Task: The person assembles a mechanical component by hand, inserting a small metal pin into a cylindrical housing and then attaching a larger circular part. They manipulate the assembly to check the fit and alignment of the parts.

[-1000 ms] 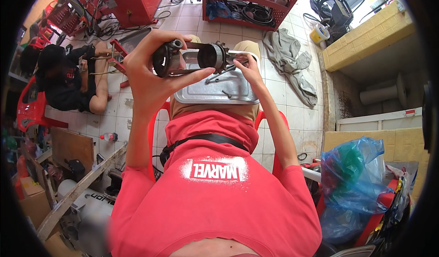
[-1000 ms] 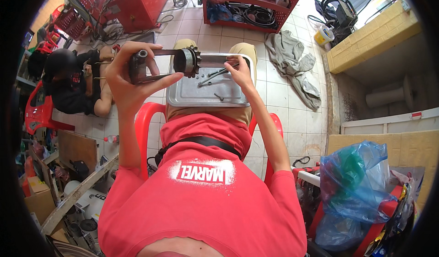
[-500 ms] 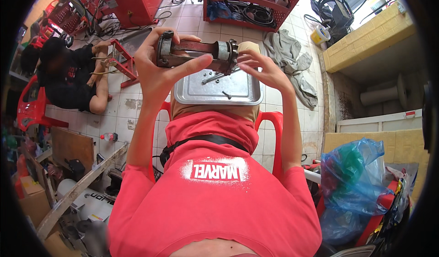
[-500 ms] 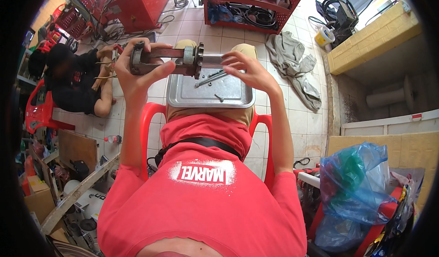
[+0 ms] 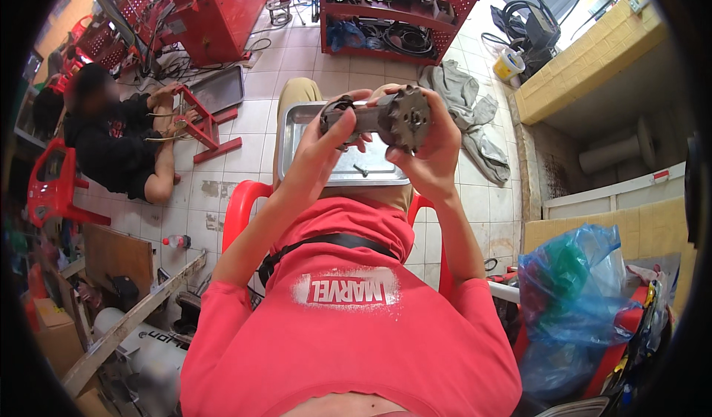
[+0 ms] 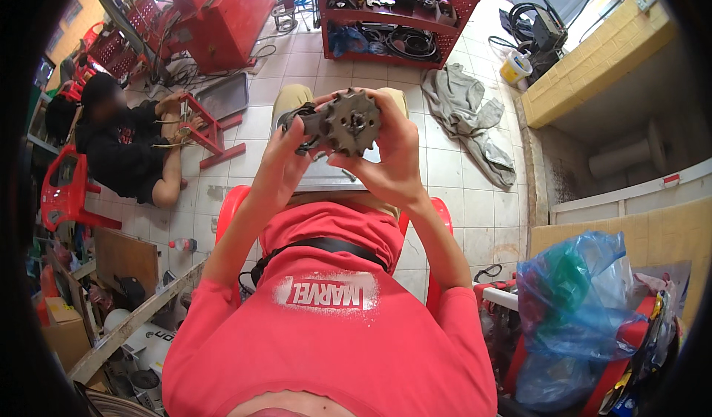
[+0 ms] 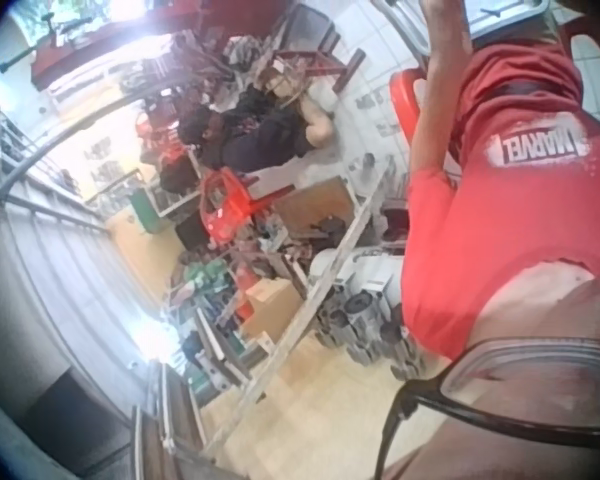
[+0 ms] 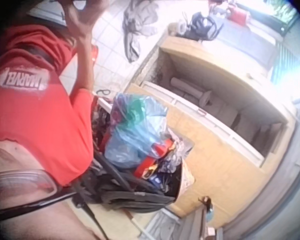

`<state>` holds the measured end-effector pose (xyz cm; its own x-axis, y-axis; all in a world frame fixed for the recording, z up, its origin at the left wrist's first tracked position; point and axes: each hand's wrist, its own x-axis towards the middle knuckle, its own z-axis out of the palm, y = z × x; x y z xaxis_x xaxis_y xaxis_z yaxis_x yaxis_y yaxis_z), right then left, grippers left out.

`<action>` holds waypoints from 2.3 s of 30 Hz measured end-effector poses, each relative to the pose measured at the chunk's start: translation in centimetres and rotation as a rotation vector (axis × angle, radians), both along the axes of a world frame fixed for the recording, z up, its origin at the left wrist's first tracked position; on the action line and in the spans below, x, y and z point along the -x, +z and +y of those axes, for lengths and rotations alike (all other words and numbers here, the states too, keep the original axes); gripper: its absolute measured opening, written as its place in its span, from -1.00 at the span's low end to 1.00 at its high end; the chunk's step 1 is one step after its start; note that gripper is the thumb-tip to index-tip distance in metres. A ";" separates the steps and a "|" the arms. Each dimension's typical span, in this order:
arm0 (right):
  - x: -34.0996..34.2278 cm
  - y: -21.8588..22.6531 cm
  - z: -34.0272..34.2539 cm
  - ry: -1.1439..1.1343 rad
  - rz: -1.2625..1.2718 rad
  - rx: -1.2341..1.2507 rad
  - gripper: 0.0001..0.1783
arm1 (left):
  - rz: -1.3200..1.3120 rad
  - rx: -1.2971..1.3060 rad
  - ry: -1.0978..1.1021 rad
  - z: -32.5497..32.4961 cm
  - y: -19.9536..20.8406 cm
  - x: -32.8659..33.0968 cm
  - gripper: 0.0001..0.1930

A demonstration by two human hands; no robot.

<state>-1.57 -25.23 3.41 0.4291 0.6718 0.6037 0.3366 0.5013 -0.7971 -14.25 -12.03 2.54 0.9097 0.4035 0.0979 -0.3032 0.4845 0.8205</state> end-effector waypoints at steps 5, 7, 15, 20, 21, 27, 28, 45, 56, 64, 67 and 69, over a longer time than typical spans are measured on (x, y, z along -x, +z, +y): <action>-0.7 0.6 -1.0 0.115 0.343 -0.015 -0.37 | 0.007 -0.520 0.148 0.8 1.0 0.6 -0.29; -0.7 0.7 -0.8 0.110 0.343 -0.043 -0.46 | -0.065 -0.649 0.143 1.5 1.4 1.2 -0.24; -0.9 1.3 -0.7 0.224 0.532 0.089 -0.48 | -0.028 -0.914 0.413 1.6 1.9 1.6 -0.33; -0.9 1.0 -0.7 0.252 0.467 0.124 -0.40 | 0.016 -1.001 0.397 2.1 2.2 2.0 -0.41; -0.8 1.2 -0.8 0.249 0.432 0.136 -0.40 | 0.039 -0.991 0.379 2.2 2.2 2.2 -0.40; -0.6 1.8 -0.7 0.220 0.376 0.081 -0.44 | -0.045 -0.730 0.318 2.1 1.3 1.6 -0.47; -0.4 1.9 -0.6 0.207 0.383 0.066 -0.42 | -0.053 -0.776 0.345 1.9 1.4 1.6 -0.45; -0.3 1.6 -1.8 -0.516 -0.498 -0.061 -0.20 | -0.104 -1.562 0.603 2.4 2.7 1.5 -0.25; 0.5 1.3 -0.6 -0.477 -0.420 -0.030 -0.30 | -0.132 -1.446 0.542 -0.1 4.3 2.5 -0.22; 1.1 0.3 -0.1 -0.415 -0.437 0.021 -0.24 | -0.142 -1.444 0.664 -0.1 3.3 2.5 -0.29; 1.1 0.0 0.1 -0.406 -0.441 0.008 -0.24 | -0.118 -1.430 0.651 -0.1 3.1 2.5 -0.28; 1.2 -0.1 0.3 -0.404 -0.437 0.007 -0.23 | -0.122 -1.445 0.667 0.0 2.9 2.5 -0.28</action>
